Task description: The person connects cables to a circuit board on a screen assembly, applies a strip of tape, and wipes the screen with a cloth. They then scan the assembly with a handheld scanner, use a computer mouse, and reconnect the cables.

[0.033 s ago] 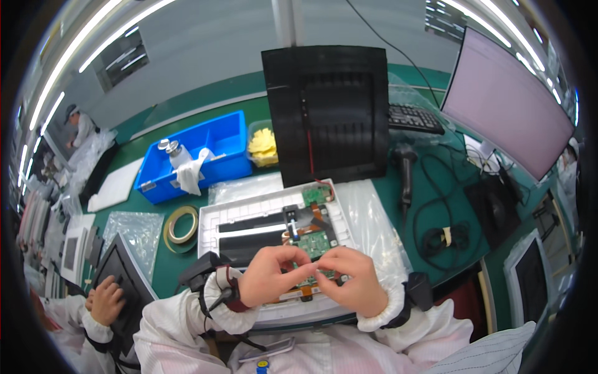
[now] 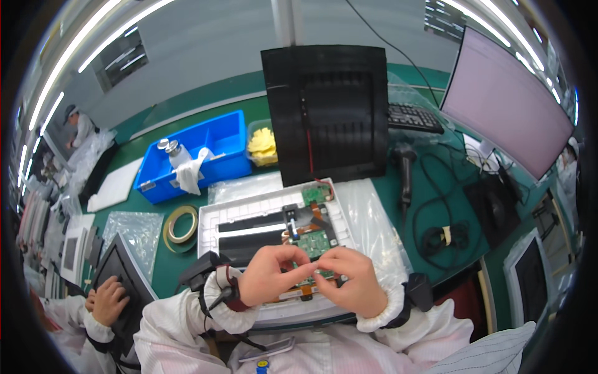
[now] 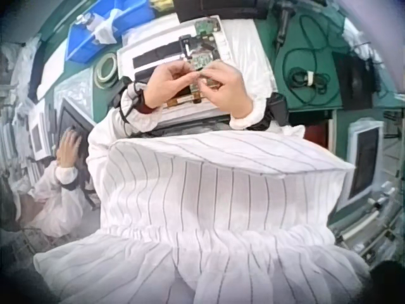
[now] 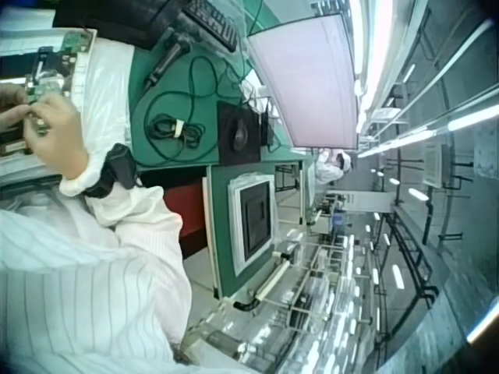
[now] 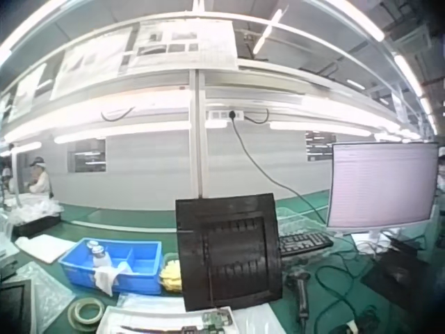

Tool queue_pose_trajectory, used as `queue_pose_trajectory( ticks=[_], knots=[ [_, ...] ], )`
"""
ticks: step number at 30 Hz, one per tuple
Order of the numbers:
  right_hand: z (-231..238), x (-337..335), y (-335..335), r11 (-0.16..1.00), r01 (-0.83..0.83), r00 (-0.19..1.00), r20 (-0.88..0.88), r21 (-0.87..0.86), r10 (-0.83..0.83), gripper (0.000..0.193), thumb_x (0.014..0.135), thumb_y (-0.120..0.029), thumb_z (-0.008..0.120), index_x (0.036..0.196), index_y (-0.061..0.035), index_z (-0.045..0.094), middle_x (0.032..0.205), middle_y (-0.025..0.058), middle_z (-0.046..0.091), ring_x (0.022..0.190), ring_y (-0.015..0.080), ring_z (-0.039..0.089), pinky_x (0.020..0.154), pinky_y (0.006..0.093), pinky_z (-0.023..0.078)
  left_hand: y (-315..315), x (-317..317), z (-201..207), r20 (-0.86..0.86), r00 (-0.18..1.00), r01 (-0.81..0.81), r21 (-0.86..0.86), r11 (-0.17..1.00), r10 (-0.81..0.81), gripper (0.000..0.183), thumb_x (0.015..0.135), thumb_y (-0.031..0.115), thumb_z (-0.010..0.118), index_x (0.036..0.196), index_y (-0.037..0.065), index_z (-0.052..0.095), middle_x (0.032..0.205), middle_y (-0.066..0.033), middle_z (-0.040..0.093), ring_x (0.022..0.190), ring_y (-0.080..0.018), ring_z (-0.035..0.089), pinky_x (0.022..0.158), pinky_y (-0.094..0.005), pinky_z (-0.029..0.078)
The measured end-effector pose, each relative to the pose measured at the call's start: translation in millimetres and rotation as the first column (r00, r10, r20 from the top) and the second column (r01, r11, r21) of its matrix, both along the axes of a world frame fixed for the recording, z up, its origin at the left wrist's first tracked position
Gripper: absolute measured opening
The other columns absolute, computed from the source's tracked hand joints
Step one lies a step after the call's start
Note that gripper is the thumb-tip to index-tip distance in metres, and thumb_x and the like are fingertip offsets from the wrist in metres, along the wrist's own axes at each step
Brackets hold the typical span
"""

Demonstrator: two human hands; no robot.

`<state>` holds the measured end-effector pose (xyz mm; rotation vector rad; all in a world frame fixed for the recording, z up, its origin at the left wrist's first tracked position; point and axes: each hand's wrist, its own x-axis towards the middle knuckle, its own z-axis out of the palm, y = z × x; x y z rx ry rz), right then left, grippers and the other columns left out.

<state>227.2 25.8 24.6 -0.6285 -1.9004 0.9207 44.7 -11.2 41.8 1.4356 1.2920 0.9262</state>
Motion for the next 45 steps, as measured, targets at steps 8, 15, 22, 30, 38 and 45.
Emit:
queue_pose_trajectory(
  ticks=[8, 15, 22, 30, 38, 45],
  knots=[
    [11.2, 9.6, -8.4, 0.997, -0.055, 0.992, 0.119, 0.053, 0.049, 0.019, 0.069, -0.004, 0.069, 0.087, 0.0001, 0.065, 0.081, 0.0107, 0.060, 0.071, 0.0263, 0.059, 0.063, 0.0321, 0.049, -7.3, -10.3, 3.1, 0.007, 1.000, 0.009, -0.017, 1.000, -0.009, 0.014, 0.081, 0.011, 0.064, 0.085, -0.003, 0.063, 0.075, -0.0035, 0.062, 0.066, -0.0053, 0.054, 0.059, -0.0204, 0.046],
    [12.1, 27.3, 27.9, 0.985, -0.168, 0.969, 0.176, -0.026, 0.170, 0.028, 0.072, -0.012, 0.074, 0.095, -0.0008, 0.064, 0.095, 0.0095, 0.052, 0.090, 0.0225, 0.053, 0.079, 0.0294, 0.044, -15.1, -20.5, 18.3, -0.038, 0.989, 0.140, -0.098, 0.985, -0.145, 0.007, 0.083, 0.001, 0.060, 0.087, -0.004, 0.059, 0.085, -0.0034, 0.058, 0.080, -0.0074, 0.053, 0.073, -0.0220, 0.044],
    [1.2, 24.7, 41.7, 0.932, -0.286, 0.917, 0.218, -0.222, 0.333, 0.026, 0.078, -0.017, 0.071, 0.098, -0.0030, 0.063, 0.102, 0.0081, 0.051, 0.095, 0.0198, 0.051, 0.081, 0.0282, 0.043, -14.8, -27.6, 15.4, 0.110, 0.943, 0.314, 0.019, 0.949, -0.314, 0.010, 0.082, 0.007, 0.060, 0.086, -0.002, 0.059, 0.083, -0.0037, 0.058, 0.075, -0.0086, 0.054, 0.069, -0.0220, 0.044],
    [2.0, 5.5, 33.6, 0.667, -0.545, 0.784, -0.028, -0.507, 0.620, 0.018, 0.083, -0.012, 0.064, 0.099, -0.0042, 0.063, 0.107, 0.0055, 0.049, 0.097, 0.0151, 0.051, 0.080, 0.0260, 0.043, -15.4, -25.5, 11.9, 0.442, 0.772, 0.492, 0.039, 0.870, -0.456, 0.008, 0.083, 0.006, 0.058, 0.083, -0.001, 0.054, 0.087, -0.0047, 0.052, 0.085, -0.0134, 0.046, 0.080, -0.0266, 0.037],
    [-1.9, 3.2, 30.7, 0.610, -0.535, 0.803, -0.128, -0.584, 0.582, 0.005, 0.081, -0.005, 0.065, 0.084, -0.0011, 0.063, 0.102, 0.0045, 0.050, 0.093, 0.0133, 0.051, 0.081, 0.0243, 0.042, -17.9, -26.1, 5.5, 0.488, 0.719, 0.520, 0.095, 0.849, -0.495, 0.010, 0.084, 0.007, 0.058, 0.081, -0.001, 0.054, 0.087, -0.0060, 0.051, 0.085, -0.0153, 0.045, 0.079, -0.0284, 0.036],
    [-0.5, 13.2, 29.7, 0.676, -0.476, 0.861, -0.140, -0.562, 0.490, 0.008, 0.079, -0.006, 0.067, 0.081, -0.0003, 0.063, 0.096, 0.0037, 0.052, 0.085, 0.0131, 0.051, 0.074, 0.0236, 0.042, -18.9, -24.3, 1.3, 0.457, 0.770, 0.430, 0.142, 0.891, -0.445, 0.011, 0.084, 0.008, 0.060, 0.081, -0.002, 0.056, 0.087, -0.0065, 0.054, 0.082, -0.0143, 0.049, 0.076, -0.0270, 0.038]
  ],
)
